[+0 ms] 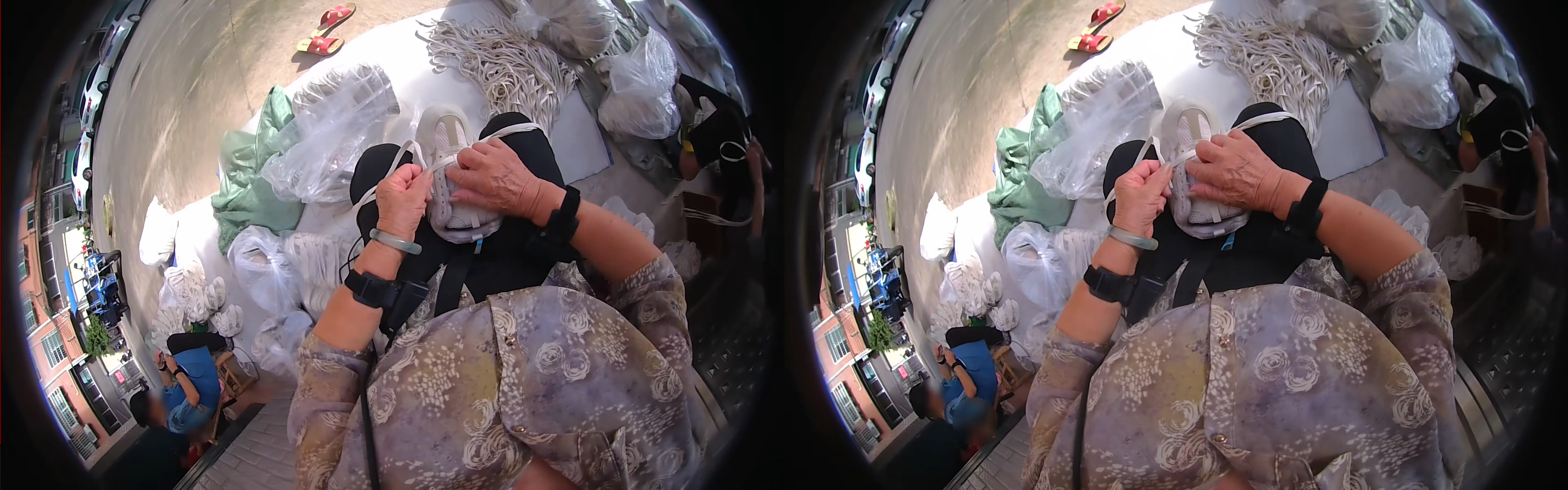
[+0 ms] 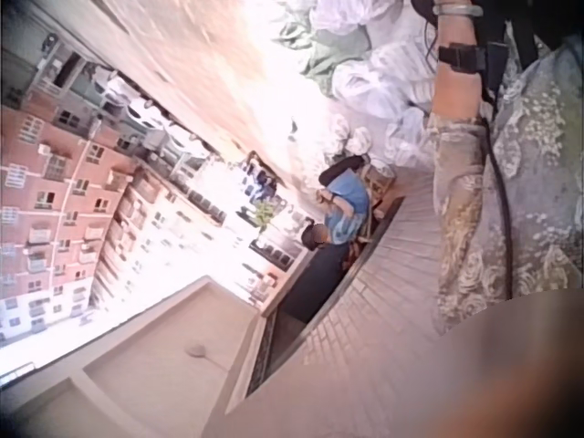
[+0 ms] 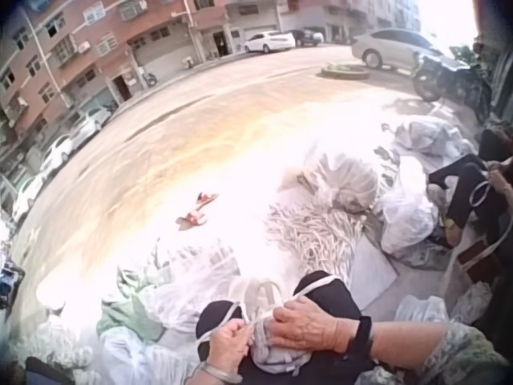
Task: The recorder is assembling white sneakers by threading straps and packing them into plastic bags while sitting outdoors.
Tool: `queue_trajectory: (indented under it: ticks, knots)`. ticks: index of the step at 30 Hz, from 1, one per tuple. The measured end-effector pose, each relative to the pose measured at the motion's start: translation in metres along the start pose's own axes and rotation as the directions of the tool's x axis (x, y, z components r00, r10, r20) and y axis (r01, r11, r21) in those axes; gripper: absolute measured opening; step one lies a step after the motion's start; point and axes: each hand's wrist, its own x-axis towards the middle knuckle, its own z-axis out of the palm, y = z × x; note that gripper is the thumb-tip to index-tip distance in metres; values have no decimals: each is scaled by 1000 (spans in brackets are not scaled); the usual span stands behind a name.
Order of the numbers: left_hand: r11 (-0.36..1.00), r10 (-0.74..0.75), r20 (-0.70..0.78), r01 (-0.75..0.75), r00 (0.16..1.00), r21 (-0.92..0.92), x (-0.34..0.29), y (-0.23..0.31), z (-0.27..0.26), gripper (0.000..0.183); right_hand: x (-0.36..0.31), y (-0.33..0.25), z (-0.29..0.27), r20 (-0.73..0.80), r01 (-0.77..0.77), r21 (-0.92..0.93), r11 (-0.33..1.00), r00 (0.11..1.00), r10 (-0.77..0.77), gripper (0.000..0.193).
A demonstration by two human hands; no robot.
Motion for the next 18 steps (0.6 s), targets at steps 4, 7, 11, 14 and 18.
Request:
queue_trajectory:
  ticks: [4, 7, 11, 14, 18]
  knots:
    - [981, 100, -65, -109, 993, -161, 0, 9, 10, 15, 2, -7, -1, 58, -27, -136, 990, 998, 35, 38]
    - [974, 169, -79, -178, 982, -136, 5, 8, 14, 13, 2, -4, 1, 24, -98, -149, 984, 994, 103, 33]
    - [896, 408, -89, -380, 909, 230, 12, -7, 8, 8, 1, -3, 0, -20, -194, -56, 979, 981, 193, 29]
    - [913, 359, -89, -329, 929, 242, 15, -10, 7, 5, 1, 2, -1, 2, -241, 30, 970, 970, 242, 32]
    - [886, 412, -146, -358, 900, 294, 37, -19, 9, 7, 0, 6, 6, -32, -259, 147, 955, 963, 267, 33]
